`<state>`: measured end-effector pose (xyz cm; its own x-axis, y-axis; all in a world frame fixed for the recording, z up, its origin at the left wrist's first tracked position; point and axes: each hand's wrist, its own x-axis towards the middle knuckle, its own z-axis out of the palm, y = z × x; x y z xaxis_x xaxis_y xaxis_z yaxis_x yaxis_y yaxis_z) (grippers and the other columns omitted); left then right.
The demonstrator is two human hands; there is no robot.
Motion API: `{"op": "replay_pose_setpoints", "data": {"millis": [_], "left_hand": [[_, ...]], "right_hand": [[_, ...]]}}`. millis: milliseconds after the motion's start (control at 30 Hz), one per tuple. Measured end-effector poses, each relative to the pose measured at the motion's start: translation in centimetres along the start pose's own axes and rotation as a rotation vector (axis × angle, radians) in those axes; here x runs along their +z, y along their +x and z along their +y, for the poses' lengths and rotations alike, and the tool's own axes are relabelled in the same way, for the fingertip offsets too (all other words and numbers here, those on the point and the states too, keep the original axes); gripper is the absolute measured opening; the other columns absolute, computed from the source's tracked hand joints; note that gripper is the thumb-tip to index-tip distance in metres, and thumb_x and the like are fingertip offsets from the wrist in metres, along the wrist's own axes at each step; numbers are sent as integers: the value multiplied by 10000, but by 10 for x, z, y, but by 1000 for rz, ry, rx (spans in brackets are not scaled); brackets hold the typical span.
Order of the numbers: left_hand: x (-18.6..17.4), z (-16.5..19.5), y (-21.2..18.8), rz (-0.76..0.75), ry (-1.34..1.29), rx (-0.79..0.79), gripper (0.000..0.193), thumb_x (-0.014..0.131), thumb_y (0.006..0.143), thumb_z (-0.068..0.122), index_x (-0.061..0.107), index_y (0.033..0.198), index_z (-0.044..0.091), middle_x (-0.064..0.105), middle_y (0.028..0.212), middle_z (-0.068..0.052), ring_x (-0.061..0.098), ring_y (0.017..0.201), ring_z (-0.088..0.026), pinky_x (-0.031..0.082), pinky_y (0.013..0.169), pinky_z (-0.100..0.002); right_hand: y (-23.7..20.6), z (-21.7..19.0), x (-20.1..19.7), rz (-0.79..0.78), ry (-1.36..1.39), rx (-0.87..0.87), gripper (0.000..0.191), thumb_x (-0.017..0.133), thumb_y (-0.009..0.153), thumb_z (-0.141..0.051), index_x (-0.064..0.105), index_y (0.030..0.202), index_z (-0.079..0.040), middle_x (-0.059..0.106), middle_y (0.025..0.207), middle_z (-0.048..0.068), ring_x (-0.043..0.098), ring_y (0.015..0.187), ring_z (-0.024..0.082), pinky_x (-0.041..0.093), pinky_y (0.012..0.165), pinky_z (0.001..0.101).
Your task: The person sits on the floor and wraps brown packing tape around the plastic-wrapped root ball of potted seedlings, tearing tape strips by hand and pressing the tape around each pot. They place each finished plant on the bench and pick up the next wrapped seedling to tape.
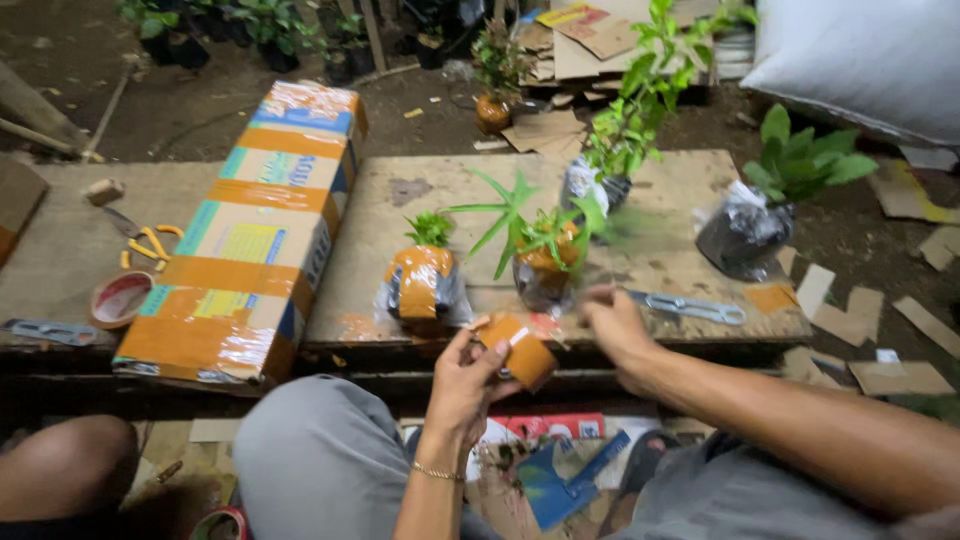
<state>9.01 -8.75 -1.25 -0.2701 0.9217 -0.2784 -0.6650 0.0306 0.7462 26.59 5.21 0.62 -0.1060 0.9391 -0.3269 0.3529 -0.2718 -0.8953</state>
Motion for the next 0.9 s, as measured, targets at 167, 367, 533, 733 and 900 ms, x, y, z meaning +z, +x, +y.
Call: {"op": "replay_pose_setpoints", "data": {"millis": [167, 367, 533, 733, 900], "left_hand": [[22, -9, -14, -227, -142, -30, 490, 682, 902, 106, 539, 1369, 87, 690, 1192, -78, 723, 1035, -217, 653, 758, -448], [28, -26, -15, -205, -165, -210, 383, 683, 919, 175, 642, 1269, 24, 712, 1141, -81, 703, 997, -183, 606, 861, -446], [6, -32, -15, -321, -156, -173, 237, 704, 957, 135, 692, 1155, 4, 724, 1052, -46, 669, 971, -140, 532, 890, -311], [-2, -42, -16, -334, -11, -45, 228, 682, 1038, 225, 705, 1074, 1, 697, 929, -20, 615, 798, -91, 497, 720, -256], [3, -50, -28, -297, -54, -104, 322, 623, 1034, 313, 691, 1031, -2, 719, 916, -33, 660, 798, -92, 548, 723, -252]], "right_hand": [[-44, 32, -46, -697, -189, -440, 577, 692, 789, -24, 569, 1352, -36, 606, 1372, 163, 585, 1257, 250, 462, 1058, 350], [-52, 16, -89, -670, -617, -821, 272, 755, 810, -90, 722, 1076, -140, 434, 1569, 152, 406, 1441, 349, 312, 1170, 461], [-77, -11, -108, -785, -744, -946, 264, 814, 746, -125, 756, 1001, -160, 307, 1626, 148, 63, 1530, 418, 117, 1190, 579], [-97, -35, -113, -955, -591, -912, 228, 823, 790, -176, 783, 1007, -118, 532, 1489, 83, 140, 1567, 380, 187, 1193, 551], [-90, -28, -114, -1021, -626, -823, 298, 821, 791, -204, 800, 1074, -114, 752, 1224, -8, 416, 1478, 298, 325, 1151, 494]]}}
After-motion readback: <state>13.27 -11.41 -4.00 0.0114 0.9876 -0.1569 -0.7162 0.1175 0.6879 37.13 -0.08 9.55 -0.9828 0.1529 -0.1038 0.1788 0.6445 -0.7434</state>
